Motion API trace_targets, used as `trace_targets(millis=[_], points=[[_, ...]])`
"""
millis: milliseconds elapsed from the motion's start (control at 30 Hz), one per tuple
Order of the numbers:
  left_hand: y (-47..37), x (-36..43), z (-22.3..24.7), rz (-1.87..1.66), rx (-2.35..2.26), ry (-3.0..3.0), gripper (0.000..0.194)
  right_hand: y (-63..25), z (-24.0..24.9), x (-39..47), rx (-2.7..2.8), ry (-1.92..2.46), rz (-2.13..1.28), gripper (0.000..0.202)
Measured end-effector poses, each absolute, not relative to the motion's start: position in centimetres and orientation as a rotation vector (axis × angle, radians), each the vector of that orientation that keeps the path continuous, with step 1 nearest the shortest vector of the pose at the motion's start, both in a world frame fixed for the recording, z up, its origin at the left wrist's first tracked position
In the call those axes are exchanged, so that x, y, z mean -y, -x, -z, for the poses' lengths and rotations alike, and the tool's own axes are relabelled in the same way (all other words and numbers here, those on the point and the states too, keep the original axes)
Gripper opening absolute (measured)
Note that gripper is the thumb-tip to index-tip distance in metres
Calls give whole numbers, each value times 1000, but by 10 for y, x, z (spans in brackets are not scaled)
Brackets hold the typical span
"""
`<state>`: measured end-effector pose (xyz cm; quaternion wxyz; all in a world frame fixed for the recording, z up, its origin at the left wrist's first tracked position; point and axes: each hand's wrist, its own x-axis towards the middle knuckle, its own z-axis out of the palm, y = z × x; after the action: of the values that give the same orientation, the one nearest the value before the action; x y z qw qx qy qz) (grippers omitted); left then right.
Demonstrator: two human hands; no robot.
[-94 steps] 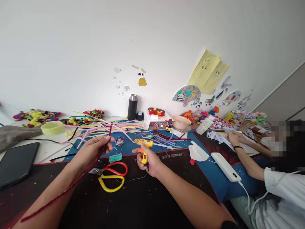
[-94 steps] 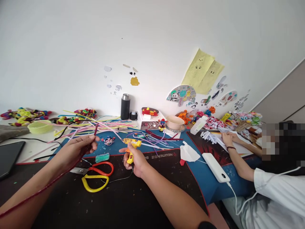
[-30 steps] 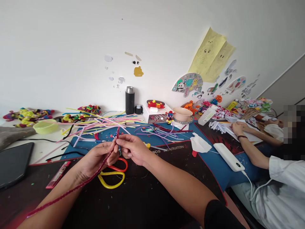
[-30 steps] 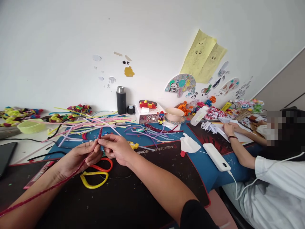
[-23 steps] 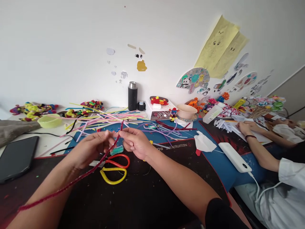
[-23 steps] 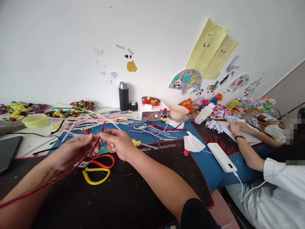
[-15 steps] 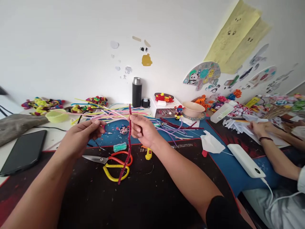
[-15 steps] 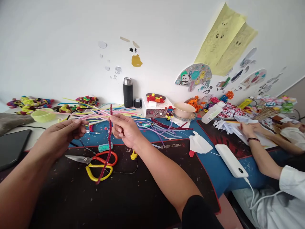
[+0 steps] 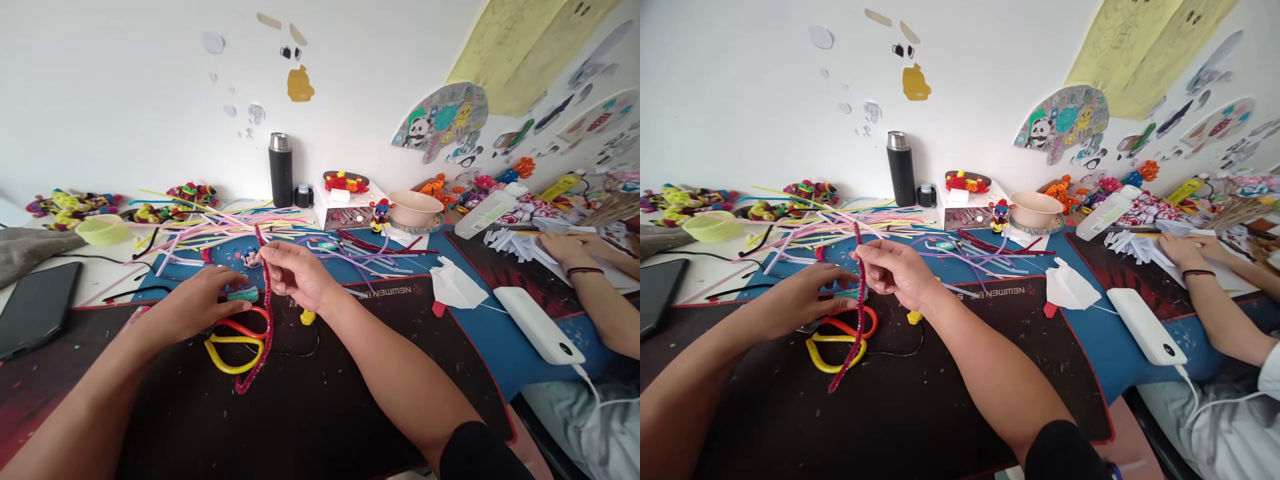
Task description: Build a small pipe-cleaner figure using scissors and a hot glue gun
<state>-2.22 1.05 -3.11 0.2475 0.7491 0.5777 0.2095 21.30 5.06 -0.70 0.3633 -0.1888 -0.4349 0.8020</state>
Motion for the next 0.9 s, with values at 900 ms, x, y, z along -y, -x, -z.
trace_targets(millis=[900], points=[[10,-8,2,-1277,-1198,-984,53,-197,-9,-37,1190,510,-2017,34]])
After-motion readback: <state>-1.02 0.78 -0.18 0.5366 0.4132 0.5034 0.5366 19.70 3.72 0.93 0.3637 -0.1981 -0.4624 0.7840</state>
